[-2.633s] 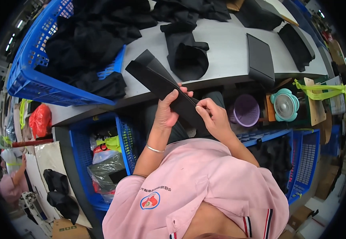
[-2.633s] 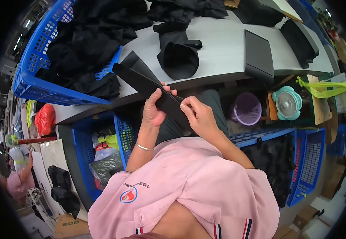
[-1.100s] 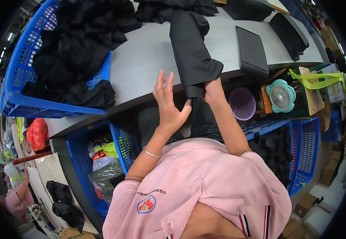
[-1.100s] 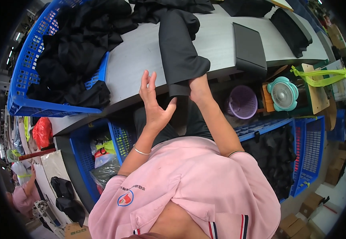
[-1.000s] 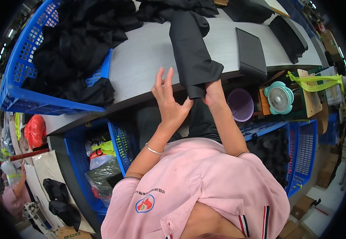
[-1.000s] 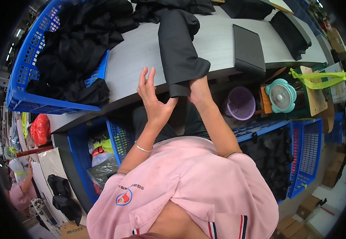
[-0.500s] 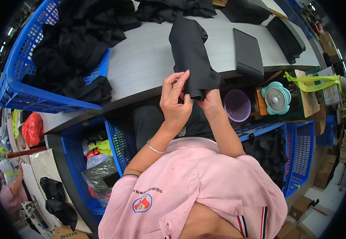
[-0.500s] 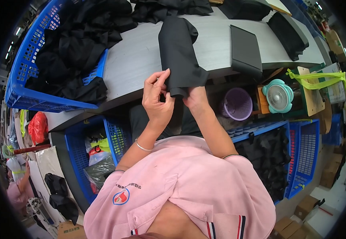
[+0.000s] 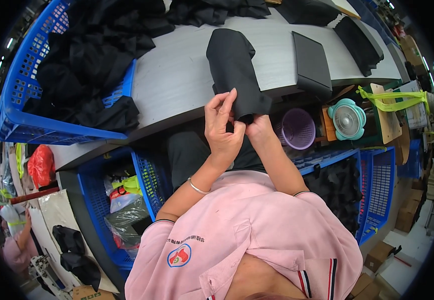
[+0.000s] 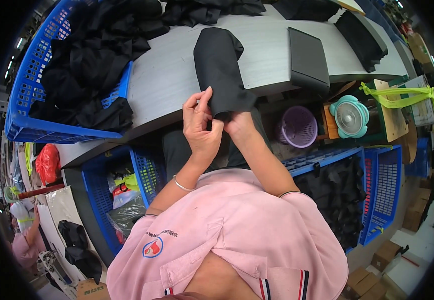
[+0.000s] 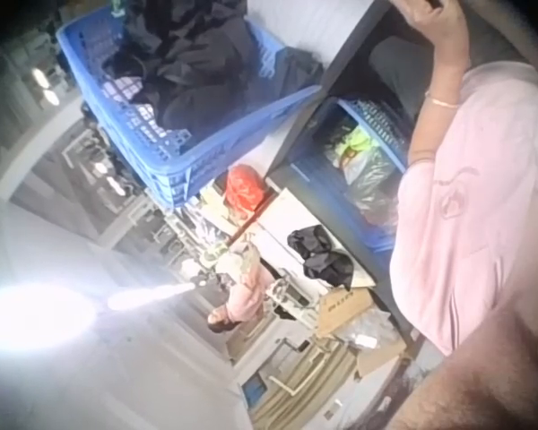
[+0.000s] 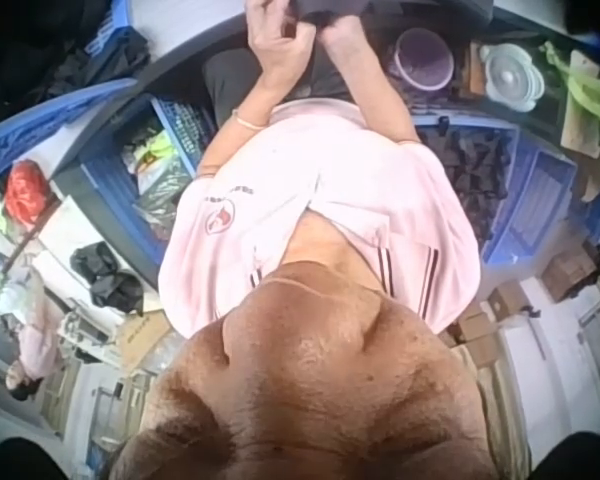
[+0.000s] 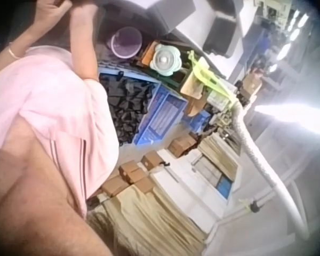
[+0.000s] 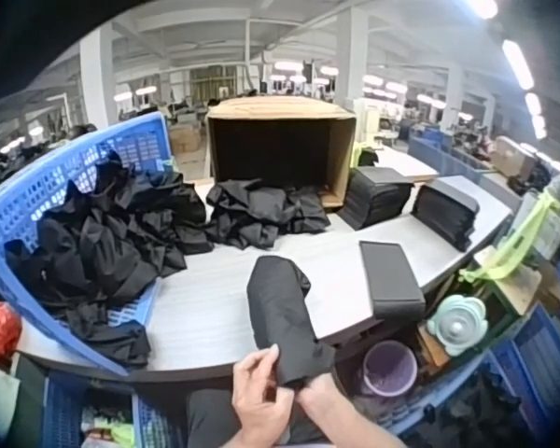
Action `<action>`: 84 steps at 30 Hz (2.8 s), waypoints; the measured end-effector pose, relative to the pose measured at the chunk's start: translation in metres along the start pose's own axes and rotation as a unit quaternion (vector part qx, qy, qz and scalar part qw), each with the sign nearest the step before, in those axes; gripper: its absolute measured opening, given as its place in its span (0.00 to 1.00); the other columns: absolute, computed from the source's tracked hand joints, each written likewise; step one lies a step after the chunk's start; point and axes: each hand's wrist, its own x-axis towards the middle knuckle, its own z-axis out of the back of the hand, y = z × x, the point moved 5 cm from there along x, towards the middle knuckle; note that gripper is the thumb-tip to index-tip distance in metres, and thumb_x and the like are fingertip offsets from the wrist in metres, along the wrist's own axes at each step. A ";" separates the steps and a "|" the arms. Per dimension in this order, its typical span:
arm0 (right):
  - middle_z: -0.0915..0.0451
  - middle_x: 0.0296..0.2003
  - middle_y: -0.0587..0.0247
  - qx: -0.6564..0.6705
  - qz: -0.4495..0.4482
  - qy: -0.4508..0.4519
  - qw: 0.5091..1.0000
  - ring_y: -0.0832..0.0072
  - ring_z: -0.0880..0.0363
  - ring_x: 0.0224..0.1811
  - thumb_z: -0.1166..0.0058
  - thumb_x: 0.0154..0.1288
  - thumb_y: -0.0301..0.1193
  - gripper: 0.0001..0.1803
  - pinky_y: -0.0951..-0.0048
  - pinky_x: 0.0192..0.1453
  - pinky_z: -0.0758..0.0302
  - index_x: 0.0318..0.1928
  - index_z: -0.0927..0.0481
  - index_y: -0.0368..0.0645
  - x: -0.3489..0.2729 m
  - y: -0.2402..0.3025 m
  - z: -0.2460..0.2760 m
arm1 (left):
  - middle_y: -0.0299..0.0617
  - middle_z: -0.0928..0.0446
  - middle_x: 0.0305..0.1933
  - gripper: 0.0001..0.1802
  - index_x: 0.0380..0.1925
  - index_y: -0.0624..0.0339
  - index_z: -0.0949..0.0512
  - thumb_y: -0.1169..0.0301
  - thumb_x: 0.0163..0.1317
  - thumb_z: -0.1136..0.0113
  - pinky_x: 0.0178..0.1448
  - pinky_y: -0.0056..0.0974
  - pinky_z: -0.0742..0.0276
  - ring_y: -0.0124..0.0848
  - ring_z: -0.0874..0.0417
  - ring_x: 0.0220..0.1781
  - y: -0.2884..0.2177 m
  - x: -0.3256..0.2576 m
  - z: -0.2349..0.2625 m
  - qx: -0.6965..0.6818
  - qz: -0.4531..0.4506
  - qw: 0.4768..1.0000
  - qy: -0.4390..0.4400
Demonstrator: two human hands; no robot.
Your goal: Inspecting, folding, and sorting black fabric garment pieces at a factory workstation.
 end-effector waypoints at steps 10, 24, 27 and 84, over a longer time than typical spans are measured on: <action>0.19 0.46 0.58 -0.065 0.045 -0.047 0.996 0.67 0.19 0.47 0.45 0.71 0.36 0.15 0.64 0.48 0.17 0.51 0.22 0.40 0.004 0.000 -0.008 | 0.44 0.28 0.58 0.40 0.63 0.54 0.23 0.91 0.46 0.46 0.42 0.31 0.20 0.32 0.22 0.50 0.006 0.001 0.005 0.002 -0.001 1.000 0.008; 0.24 0.59 0.60 -0.428 0.264 0.009 0.864 0.70 0.25 0.59 0.49 0.74 0.31 0.21 0.67 0.65 0.26 0.63 0.29 0.36 0.022 0.003 0.012 | 0.44 0.17 0.47 0.29 0.61 0.59 0.21 0.86 0.58 0.47 0.37 0.28 0.23 0.22 0.20 0.37 0.044 0.009 0.033 0.101 -0.015 0.995 -0.020; 0.25 0.60 0.63 -0.477 0.163 0.032 0.863 0.72 0.28 0.62 0.50 0.74 0.30 0.21 0.68 0.67 0.30 0.64 0.30 0.36 0.027 0.005 0.009 | 0.41 0.16 0.38 0.27 0.62 0.59 0.21 0.85 0.63 0.53 0.33 0.28 0.23 0.20 0.22 0.28 0.071 -0.002 0.043 0.065 0.140 0.988 -0.030; 0.22 0.46 0.58 -0.925 0.198 0.135 0.293 0.59 0.26 0.55 0.43 0.61 0.35 0.10 0.37 0.61 0.37 0.40 0.18 0.44 -0.038 -0.033 0.030 | 0.36 0.19 0.45 0.23 0.61 0.67 0.26 0.67 0.70 0.39 0.49 0.29 0.24 0.22 0.21 0.40 0.106 -0.007 0.076 -0.094 0.247 0.958 -0.115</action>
